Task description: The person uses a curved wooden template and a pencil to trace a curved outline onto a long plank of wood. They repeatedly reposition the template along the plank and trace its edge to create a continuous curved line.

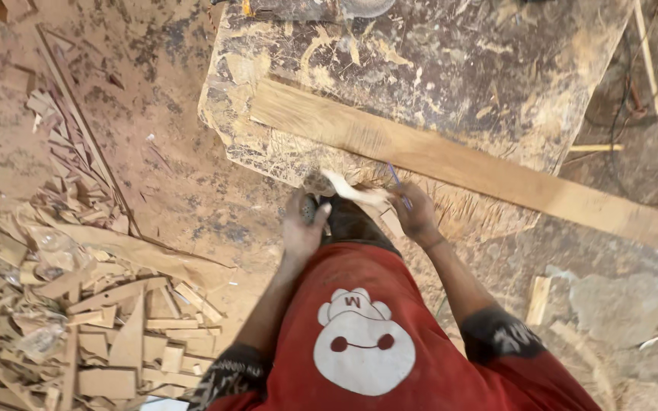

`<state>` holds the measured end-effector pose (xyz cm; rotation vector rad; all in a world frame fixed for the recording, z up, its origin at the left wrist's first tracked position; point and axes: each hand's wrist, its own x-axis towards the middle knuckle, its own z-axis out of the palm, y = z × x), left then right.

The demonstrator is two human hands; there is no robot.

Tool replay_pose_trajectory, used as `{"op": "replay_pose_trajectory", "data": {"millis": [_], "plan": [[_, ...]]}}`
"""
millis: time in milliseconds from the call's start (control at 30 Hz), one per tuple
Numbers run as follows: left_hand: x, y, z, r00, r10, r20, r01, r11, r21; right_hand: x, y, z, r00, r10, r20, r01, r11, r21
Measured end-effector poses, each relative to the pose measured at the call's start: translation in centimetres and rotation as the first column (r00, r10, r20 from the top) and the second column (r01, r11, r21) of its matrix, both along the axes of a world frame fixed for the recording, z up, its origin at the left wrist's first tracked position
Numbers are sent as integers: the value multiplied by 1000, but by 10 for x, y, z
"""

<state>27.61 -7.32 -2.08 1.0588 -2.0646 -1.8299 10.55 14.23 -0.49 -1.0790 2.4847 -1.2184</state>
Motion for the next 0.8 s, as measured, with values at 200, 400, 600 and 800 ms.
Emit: {"op": "replay_pose_trajectory", "data": {"millis": [200, 400, 600, 800], "plan": [[36, 35, -14, 983, -150, -102, 166, 971, 173, 76, 45, -5, 966, -195, 170, 193, 981, 31], [-27, 44, -1, 964, -221, -145, 244, 955, 167, 46, 58, 15, 978, -177, 111, 184, 981, -58], [-116, 17, 11, 919, -310, -244, 323, 946, 15, -65, 51, 26, 999, -23, -26, 22, 999, -46], [-207, -31, 19, 859, -504, 95, 503, 791, -348, -148, 21, 17, 999, 21, -34, -20, 1000, 15]]}}
